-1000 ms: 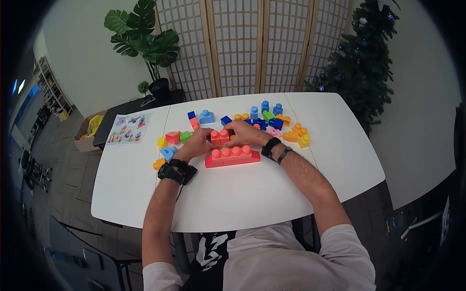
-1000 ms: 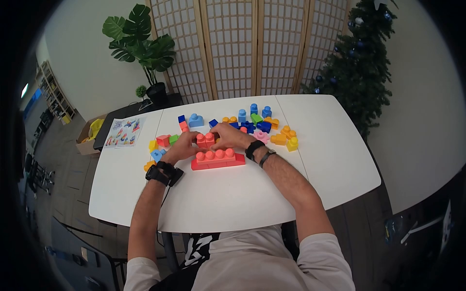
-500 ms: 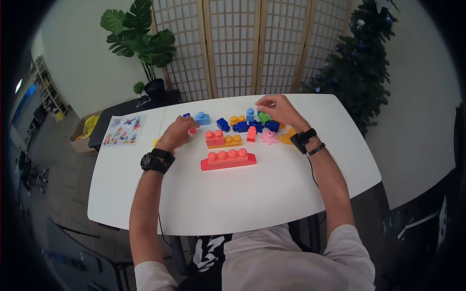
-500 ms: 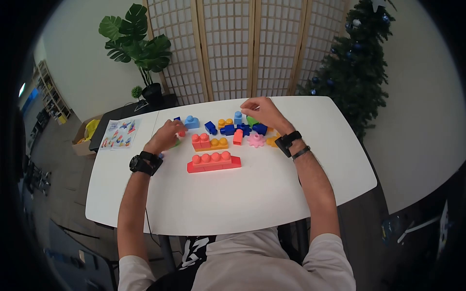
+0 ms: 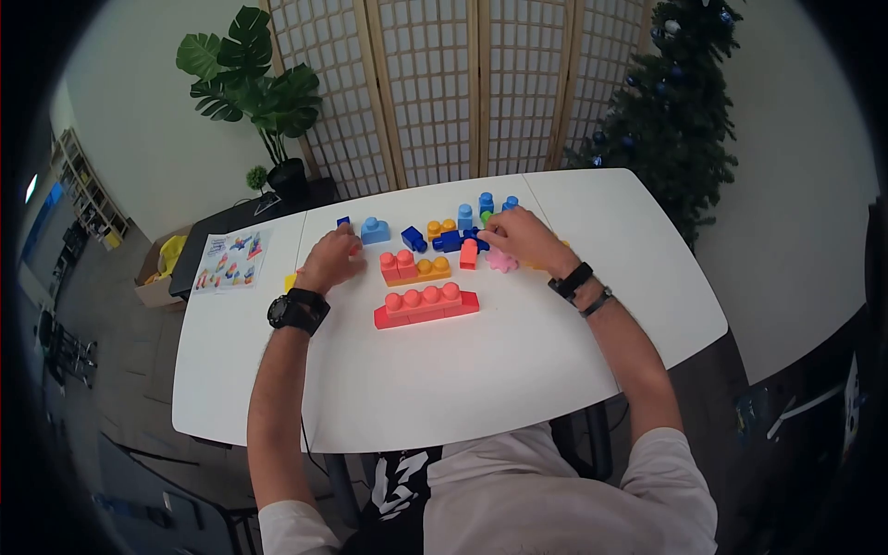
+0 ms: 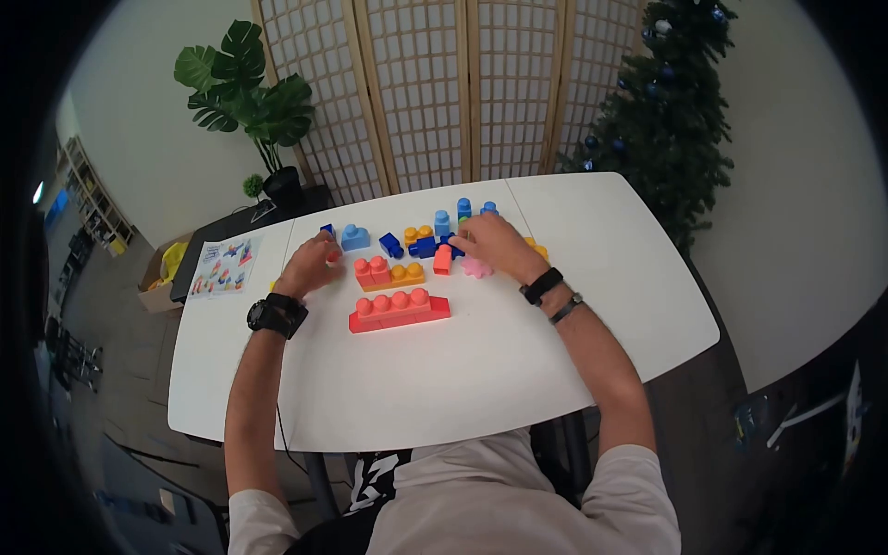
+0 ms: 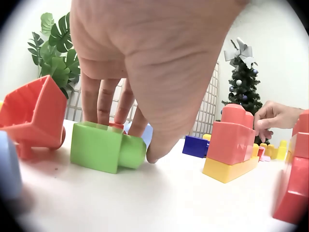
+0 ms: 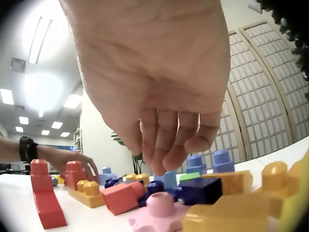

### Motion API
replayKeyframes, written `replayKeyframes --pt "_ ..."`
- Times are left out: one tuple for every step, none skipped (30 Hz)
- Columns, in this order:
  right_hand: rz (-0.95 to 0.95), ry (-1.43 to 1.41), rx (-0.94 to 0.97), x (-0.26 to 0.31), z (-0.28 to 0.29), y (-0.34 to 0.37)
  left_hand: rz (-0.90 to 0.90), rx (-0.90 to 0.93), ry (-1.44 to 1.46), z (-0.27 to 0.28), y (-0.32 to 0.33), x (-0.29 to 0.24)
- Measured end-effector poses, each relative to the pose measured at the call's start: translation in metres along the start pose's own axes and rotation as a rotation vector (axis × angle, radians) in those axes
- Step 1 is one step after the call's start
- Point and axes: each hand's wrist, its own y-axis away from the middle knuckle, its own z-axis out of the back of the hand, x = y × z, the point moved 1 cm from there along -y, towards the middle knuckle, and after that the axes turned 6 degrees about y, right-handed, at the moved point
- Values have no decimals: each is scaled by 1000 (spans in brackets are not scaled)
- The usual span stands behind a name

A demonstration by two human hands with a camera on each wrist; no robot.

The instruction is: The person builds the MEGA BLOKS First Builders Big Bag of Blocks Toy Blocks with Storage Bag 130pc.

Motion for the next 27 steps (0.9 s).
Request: replayKeyframes --pt "0 -2 -5 12 -6 -2 -3 0 -4 3 -1 -6" --pt "-59 59 -45 24 -12 -4 39 11 -22 7 -1 -15" --pt "-118 120 -85 34 -18 -6 81 23 -39 11 0 -22" --pt "-166 149 -106 37 -29 -11 81 22 -43 10 1 -23" --pt "-163 147 -109 34 -44 -13 78 -11 -45 7 1 -20" --pt "-132 170 -211 31 -59 -15 75 -44 -46 5 1 -17" --pt "-101 194 -312 30 -65 -17 76 -46 -49 -1 1 -10" --pt "-98 193 -314 31 -64 -18 70 -73 -46 -5 0 -3" --pt "-126 175 -232 30 -62 -18 63 -100 -41 -9 0 4" --pt "-155 158 -148 30 -59 -18 64 -102 -41 -6 2 -1" --pt "-154 161 -148 33 -50 -17 104 -140 -54 0 5 -11" --pt "-160 130 -101 35 -41 -18 146 -178 -64 5 6 -18" --pt "-167 101 -53 38 -33 -19 148 -181 -58 2 6 -17" --pt "-167 106 -47 40 -27 -20 134 -273 -117 1 7 -16" --pt "-78 -46 -95 44 -23 -23 120 -362 -176 -1 8 -15" --pt "12 -198 -143 47 -23 -24 125 -359 -171 -4 9 -11" --pt "13 -197 -138 49 -26 -25 168 -288 -128 -5 7 -7" --pt "72 -369 -105 52 -32 -28 208 -218 -87 -6 5 -2" --pt "132 -540 -73 55 -36 -31 210 -223 -89 -6 5 0" --pt "137 -540 -73 58 -41 -31 233 -194 -57 -7 5 2" --pt "137 -572 -56 60 -47 -30 256 -165 -25 -7 5 4" --pt "136 -604 -40 60 -53 -29 257 -166 -28 -4 5 1" --pt "138 -605 -39 59 -58 -30 243 -201 -5 0 6 -2" --pt "193 -490 -22 57 -62 -30 230 -236 18 3 7 -4" --pt "246 -374 -4 57 -66 -29 231 -235 18 8 7 -7" --pt "245 -376 -2 58 -65 -29 230 -265 34 16 7 -10" --pt "232 -341 34 58 -63 -30 229 -294 51 22 6 -15"
